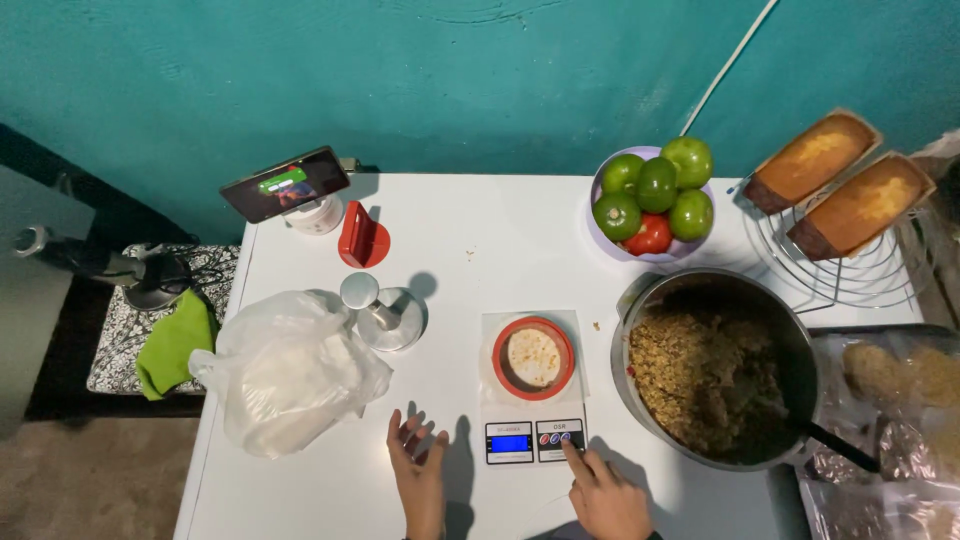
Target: Portioning a food mixture using a scale and shaping it with a mold into patties.
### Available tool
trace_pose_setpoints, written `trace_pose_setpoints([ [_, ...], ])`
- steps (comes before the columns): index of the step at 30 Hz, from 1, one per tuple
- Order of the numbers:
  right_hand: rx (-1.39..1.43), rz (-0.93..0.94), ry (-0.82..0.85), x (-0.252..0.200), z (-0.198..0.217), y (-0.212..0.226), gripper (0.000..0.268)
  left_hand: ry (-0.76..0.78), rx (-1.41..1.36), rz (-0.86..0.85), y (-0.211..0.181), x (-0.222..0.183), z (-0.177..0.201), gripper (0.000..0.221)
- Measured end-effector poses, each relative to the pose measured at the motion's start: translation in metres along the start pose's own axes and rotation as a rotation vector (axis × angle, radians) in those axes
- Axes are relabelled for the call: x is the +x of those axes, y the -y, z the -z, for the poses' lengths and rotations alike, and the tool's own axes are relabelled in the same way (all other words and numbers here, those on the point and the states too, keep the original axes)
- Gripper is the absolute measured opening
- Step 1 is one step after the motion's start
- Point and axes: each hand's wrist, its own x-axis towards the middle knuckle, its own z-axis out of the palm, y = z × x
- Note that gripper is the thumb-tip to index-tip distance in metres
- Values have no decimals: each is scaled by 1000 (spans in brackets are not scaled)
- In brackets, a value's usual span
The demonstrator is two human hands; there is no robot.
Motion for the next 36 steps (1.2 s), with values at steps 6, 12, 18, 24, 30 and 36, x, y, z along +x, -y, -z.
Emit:
trace_pose_setpoints([
  [6,-110,25,17,6,-8,4,70,-11,-21,7,11,3,5,77],
  [12,14,-18,150,10,15,6,69,-50,9,-223,-34,12,25,67],
  [18,168,-191,239,3,18,-5,78,-195,318,-791,-191,95,48,33],
  [24,314,-220,-45,2,-40,-31,68,-130,853,-1194,-240,205,32,55],
  [30,178,-68,-211,-15,-235,-114,51,-52,1254,-1261,-214,279,20,71],
  [36,218,-47,-280,-15,-264,-128,47,-97,1254,-1204,-207,299,15,59],
])
